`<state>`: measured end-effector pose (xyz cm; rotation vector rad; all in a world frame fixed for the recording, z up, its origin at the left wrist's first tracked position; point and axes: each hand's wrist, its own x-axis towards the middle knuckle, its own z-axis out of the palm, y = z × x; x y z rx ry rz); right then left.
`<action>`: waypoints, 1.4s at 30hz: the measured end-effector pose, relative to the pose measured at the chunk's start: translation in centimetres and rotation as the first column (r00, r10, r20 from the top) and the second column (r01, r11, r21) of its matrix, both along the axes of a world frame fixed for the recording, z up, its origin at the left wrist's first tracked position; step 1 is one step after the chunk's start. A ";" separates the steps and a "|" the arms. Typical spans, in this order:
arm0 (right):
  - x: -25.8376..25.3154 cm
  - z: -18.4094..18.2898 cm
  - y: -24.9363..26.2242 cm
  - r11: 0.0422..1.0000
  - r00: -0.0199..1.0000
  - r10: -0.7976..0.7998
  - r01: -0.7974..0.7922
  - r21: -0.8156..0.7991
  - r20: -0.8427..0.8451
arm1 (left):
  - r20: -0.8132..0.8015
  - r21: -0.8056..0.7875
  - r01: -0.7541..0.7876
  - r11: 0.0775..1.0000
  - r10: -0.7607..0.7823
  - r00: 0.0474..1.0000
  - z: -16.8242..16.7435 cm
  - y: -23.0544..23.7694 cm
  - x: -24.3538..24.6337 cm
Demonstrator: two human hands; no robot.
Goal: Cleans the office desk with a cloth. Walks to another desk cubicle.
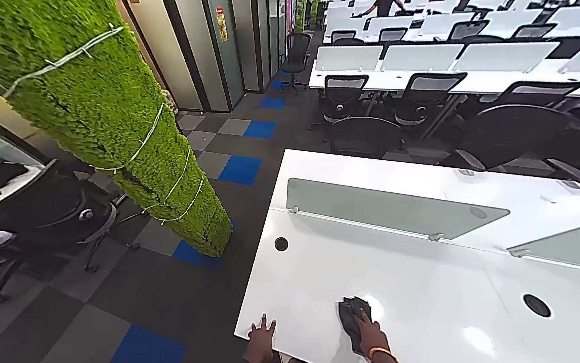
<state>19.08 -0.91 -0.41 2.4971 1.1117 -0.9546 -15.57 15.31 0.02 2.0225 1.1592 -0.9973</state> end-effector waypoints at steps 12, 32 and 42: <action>-6.8 0.4 4.8 0.998 0.988 0.060 -0.063 -0.016 -0.144 | 0.002 0.024 0.017 1.000 -0.017 1.000 -0.6 0.1 -0.4; 0.1 0.6 -9.6 0.999 0.996 0.027 -0.030 -0.033 -0.089 | -0.071 0.137 -0.029 0.990 0.039 0.997 -1.0 -1.8 1.1; -2.3 0.3 -11.9 0.970 0.969 -0.232 0.237 0.053 -0.081 | -0.094 0.108 -0.096 0.990 0.106 0.990 0.0 -2.4 3.2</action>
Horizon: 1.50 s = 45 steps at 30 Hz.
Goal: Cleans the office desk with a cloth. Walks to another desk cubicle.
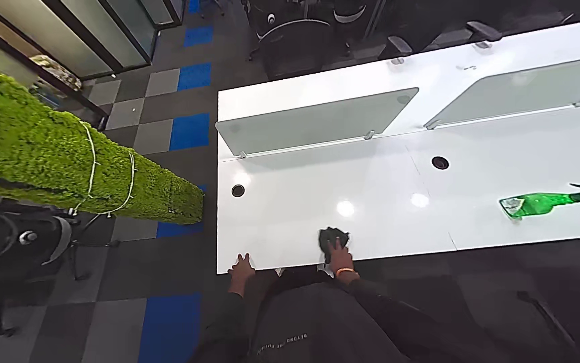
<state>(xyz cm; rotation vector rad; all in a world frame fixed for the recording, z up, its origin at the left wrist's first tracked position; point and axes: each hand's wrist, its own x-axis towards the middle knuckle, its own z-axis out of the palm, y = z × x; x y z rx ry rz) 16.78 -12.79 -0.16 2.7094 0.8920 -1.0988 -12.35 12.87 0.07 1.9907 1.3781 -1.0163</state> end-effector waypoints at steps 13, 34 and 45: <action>4.0 0.0 -4.3 0.947 0.934 0.093 0.024 0.321 -0.345 | 0.304 -0.233 -0.040 0.972 0.112 0.946 1.3 -14.5 7.6; 6.7 4.7 -8.4 0.601 0.774 0.014 0.500 0.624 -0.633 | 0.780 -0.273 -0.398 0.876 0.444 0.442 7.2 -20.3 19.0; 8.1 7.1 -8.7 0.623 0.971 0.236 -0.127 0.772 -0.031 | 0.505 0.277 0.233 0.932 -0.347 0.790 9.3 -20.8 19.8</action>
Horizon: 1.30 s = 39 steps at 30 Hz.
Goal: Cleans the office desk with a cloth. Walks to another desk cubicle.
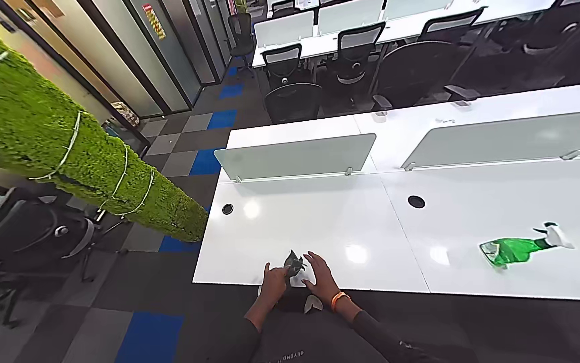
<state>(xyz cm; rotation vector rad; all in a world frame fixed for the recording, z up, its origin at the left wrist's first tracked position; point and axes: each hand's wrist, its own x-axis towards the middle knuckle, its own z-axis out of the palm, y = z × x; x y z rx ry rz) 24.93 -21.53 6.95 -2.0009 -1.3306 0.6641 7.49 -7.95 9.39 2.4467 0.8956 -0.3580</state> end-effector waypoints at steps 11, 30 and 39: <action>-0.2 0.7 0.4 0.979 0.983 0.152 -0.136 -0.150 0.102 | 0.045 0.044 0.185 0.982 -0.187 0.981 0.6 -0.4 0.8; 2.6 2.0 0.0 0.956 0.998 0.037 -0.023 -0.294 0.042 | -0.469 -0.152 -0.466 0.872 0.352 0.810 -3.8 -0.2 -5.7; 2.9 1.2 -1.0 0.954 0.998 0.024 -0.006 -0.300 0.056 | -0.655 -0.286 -0.560 0.778 0.268 0.707 -8.3 -1.9 -10.7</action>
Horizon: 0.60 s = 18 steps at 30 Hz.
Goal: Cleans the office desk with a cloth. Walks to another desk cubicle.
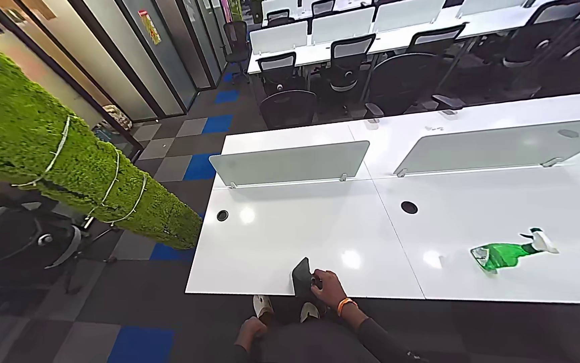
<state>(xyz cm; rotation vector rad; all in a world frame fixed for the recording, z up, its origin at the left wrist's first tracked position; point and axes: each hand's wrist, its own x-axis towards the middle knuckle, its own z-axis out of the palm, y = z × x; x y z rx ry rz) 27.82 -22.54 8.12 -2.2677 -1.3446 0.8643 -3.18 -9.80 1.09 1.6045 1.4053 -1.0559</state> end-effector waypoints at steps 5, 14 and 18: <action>0.0 0.4 0.1 1.000 1.000 0.002 -0.002 -0.016 -0.014 | 0.028 -0.006 -0.078 0.997 0.078 0.997 0.4 -0.4 -0.5; -0.2 0.1 0.0 1.000 1.000 -0.004 0.003 -0.010 -0.024 | 0.070 0.019 -0.154 0.988 0.152 0.986 -0.4 -1.5 -3.5; -0.8 -0.4 0.8 1.000 0.999 0.009 -0.009 -0.002 -0.034 | 0.000 0.053 -0.070 0.996 0.070 0.998 -1.2 -1.0 -4.2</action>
